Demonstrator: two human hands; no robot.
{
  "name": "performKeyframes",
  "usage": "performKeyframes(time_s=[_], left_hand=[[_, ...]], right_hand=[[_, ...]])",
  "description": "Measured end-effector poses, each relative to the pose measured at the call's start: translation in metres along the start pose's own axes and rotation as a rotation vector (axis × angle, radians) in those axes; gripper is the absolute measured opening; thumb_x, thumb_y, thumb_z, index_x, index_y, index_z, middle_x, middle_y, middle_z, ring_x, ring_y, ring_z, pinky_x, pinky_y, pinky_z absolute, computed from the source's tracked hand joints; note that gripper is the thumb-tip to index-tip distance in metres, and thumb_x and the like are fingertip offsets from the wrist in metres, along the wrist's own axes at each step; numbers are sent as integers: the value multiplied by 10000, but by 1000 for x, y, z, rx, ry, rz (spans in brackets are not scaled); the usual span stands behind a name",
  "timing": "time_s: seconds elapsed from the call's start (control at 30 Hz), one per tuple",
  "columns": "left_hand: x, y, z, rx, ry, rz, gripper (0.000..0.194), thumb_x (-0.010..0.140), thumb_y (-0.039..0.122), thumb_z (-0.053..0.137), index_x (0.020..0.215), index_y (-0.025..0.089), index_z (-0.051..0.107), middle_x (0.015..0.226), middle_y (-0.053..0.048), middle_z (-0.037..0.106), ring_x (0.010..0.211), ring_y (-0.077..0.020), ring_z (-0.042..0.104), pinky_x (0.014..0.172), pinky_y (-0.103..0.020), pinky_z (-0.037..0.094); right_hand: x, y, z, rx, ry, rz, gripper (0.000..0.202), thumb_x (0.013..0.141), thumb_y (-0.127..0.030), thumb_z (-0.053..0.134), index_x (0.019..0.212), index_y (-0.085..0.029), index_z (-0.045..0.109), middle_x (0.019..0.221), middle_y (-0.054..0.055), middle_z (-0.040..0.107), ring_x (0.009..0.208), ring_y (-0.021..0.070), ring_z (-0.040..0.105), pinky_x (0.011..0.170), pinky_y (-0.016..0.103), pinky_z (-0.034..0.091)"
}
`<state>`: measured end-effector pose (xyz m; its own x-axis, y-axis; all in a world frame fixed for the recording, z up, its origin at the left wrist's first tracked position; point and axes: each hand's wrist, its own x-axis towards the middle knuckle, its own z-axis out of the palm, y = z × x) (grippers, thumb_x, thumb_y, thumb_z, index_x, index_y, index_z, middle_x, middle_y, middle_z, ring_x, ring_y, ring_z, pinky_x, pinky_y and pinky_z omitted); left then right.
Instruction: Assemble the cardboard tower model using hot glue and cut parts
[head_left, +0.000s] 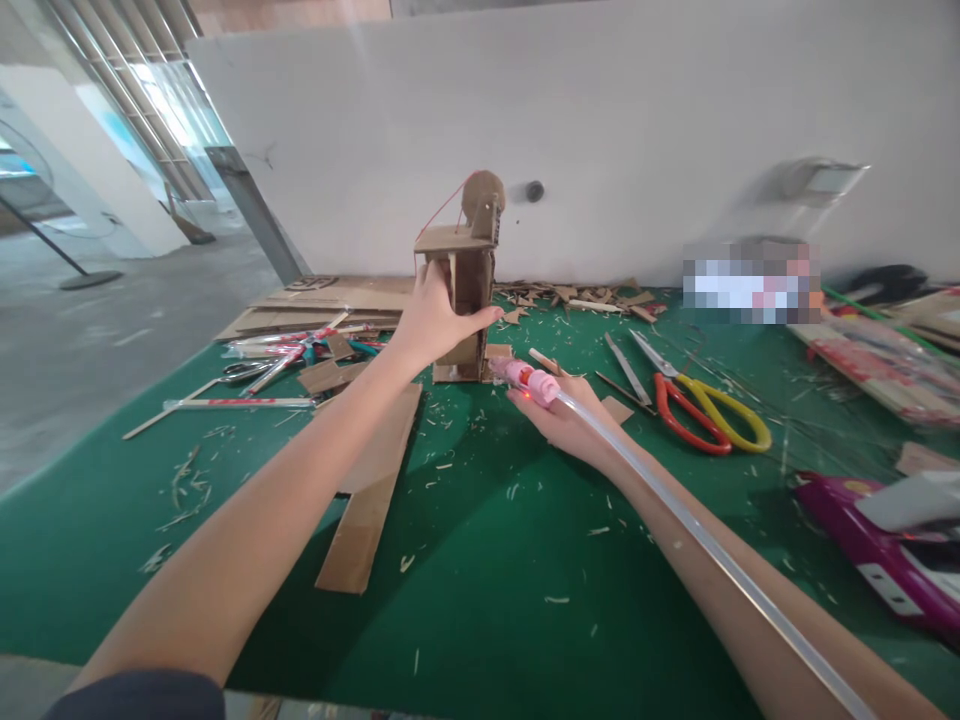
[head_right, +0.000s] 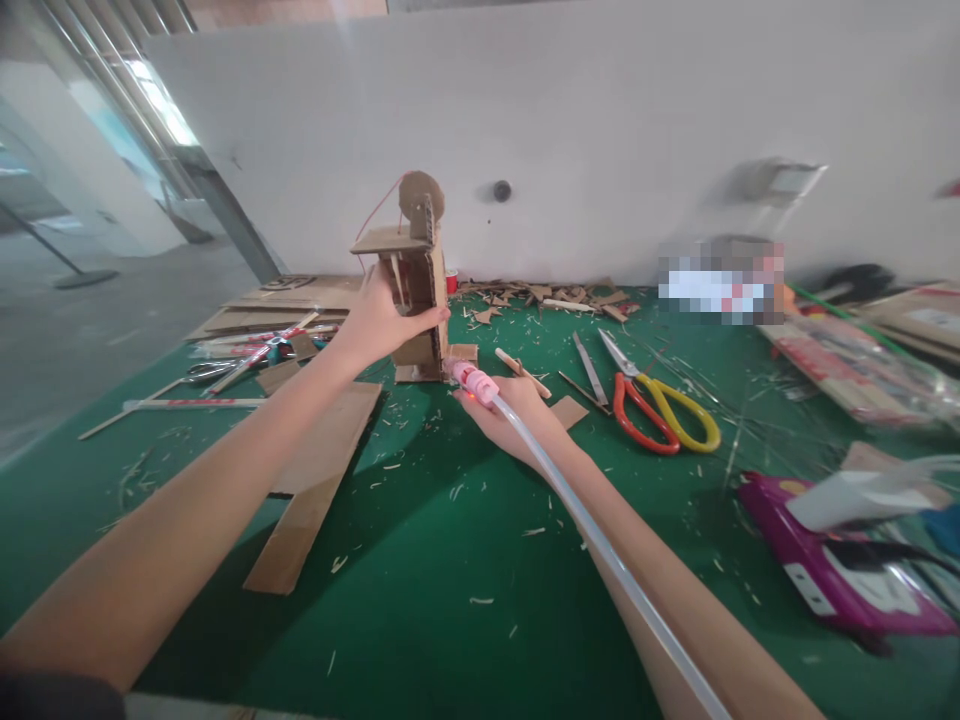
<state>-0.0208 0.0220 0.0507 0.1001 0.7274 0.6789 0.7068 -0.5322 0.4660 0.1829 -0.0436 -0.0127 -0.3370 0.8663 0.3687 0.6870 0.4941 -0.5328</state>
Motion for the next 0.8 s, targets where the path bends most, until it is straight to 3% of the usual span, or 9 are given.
performKeyframes(time_s=[0.2, 0.4, 0.53, 0.63, 0.8], left_hand=[[0, -3, 1, -16, -10, 20, 592, 665, 402, 793, 1112, 186, 470, 1130, -123, 521, 1165, -351, 476, 987, -564, 420], [0, -2, 0, 11, 1, 25, 579, 661, 398, 796, 1101, 185, 486, 1107, -112, 539, 1142, -334, 498, 963, -541, 452], [-1, 2, -1, 32, -4, 6, 576, 659, 393, 798, 1092, 182, 483, 1086, -106, 535, 1120, -330, 511, 943, -529, 464], [-1, 4, -1, 48, -8, -14, 586, 650, 390, 807, 1090, 186, 477, 1081, -107, 526, 1123, -330, 507, 950, -522, 460], [-1, 3, -1, 37, -9, 6, 605, 661, 390, 796, 1123, 197, 456, 1109, -110, 523, 1180, -345, 472, 985, -544, 430]], right_hand=[[0, -3, -2, -13, -37, 14, 388, 852, -434, 477, 542, -211, 409, 484, -32, 452, 463, 102, 422, 474, 251, 307], [1, -8, -7, -62, -121, 69, 369, 876, -430, 465, 609, -194, 562, 489, -14, 504, 463, 119, 491, 502, 250, 357], [6, -11, -10, -109, -201, 112, 338, 888, -455, 457, 887, -217, 697, 582, 1, 602, 473, 127, 531, 503, 245, 388], [10, -11, -9, -105, -250, 146, 389, 893, -482, 447, 1141, -278, 666, 718, 13, 679, 464, 125, 542, 471, 244, 400], [8, -9, -12, 28, -281, 200, 421, 891, -507, 446, 1225, -323, 626, 765, 9, 687, 468, 134, 581, 419, 235, 428]])
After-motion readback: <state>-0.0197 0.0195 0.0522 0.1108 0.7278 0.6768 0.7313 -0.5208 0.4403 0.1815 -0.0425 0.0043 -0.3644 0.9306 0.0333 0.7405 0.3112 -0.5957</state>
